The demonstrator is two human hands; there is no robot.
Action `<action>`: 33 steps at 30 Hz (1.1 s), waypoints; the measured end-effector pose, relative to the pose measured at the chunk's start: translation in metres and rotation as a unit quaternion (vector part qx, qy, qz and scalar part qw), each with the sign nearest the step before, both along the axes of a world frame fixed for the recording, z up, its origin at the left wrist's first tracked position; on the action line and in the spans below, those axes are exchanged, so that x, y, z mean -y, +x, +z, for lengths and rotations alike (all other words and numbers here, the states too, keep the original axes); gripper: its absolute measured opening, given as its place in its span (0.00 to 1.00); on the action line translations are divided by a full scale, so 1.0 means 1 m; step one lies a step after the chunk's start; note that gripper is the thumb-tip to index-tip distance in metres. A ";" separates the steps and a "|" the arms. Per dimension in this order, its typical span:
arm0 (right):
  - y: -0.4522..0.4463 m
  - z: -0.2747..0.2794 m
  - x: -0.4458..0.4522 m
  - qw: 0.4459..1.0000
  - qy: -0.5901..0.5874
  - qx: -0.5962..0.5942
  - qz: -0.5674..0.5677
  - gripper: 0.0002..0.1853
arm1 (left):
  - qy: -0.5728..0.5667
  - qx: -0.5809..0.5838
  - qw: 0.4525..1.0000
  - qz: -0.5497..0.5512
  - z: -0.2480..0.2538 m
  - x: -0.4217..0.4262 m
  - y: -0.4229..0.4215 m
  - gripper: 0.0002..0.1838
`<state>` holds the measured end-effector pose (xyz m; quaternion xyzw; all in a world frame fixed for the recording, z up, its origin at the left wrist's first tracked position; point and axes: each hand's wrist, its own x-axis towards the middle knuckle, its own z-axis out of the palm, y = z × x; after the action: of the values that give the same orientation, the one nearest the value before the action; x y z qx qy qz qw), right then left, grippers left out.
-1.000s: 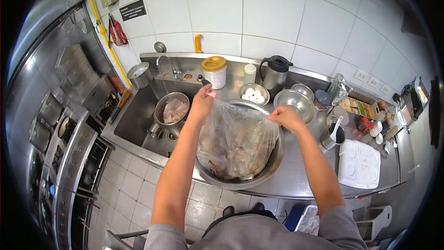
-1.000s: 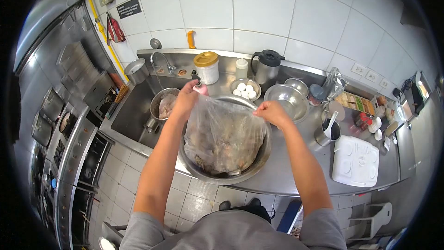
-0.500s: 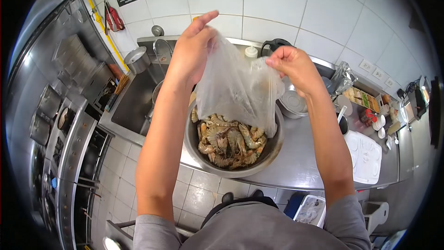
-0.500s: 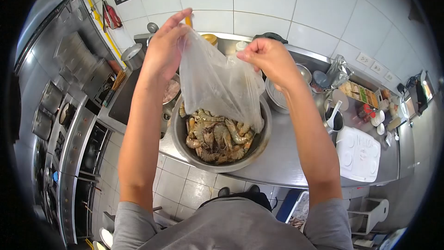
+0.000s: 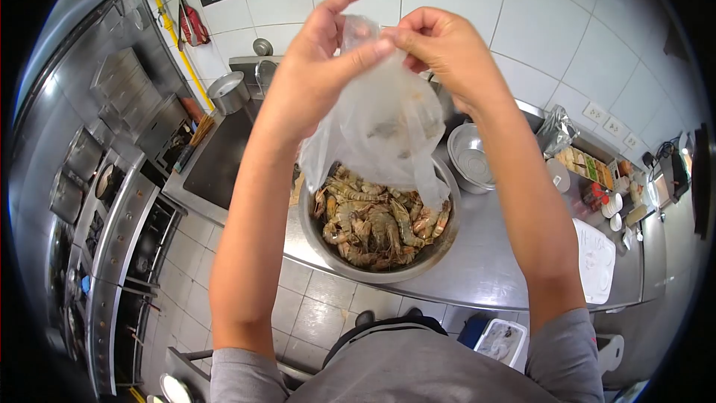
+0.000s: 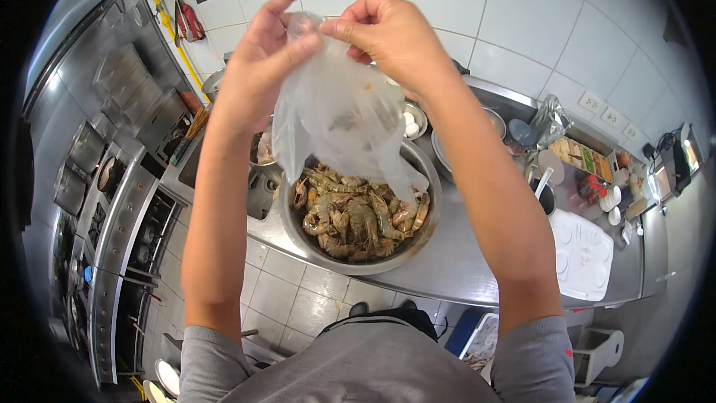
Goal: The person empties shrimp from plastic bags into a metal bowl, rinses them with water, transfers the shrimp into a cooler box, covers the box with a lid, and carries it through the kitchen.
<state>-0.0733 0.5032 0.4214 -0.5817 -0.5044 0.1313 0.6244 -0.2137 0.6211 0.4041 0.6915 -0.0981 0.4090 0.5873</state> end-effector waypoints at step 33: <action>0.011 -0.106 -0.034 0.966 -0.139 -0.064 0.209 0.20 | -0.415 0.221 0.869 0.154 -0.111 0.027 -0.038 0.38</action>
<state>-0.0619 0.5375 0.3156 -0.5348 -0.5508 0.3648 0.5268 -0.2519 0.5944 0.2935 0.2816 0.0612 0.6397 0.7126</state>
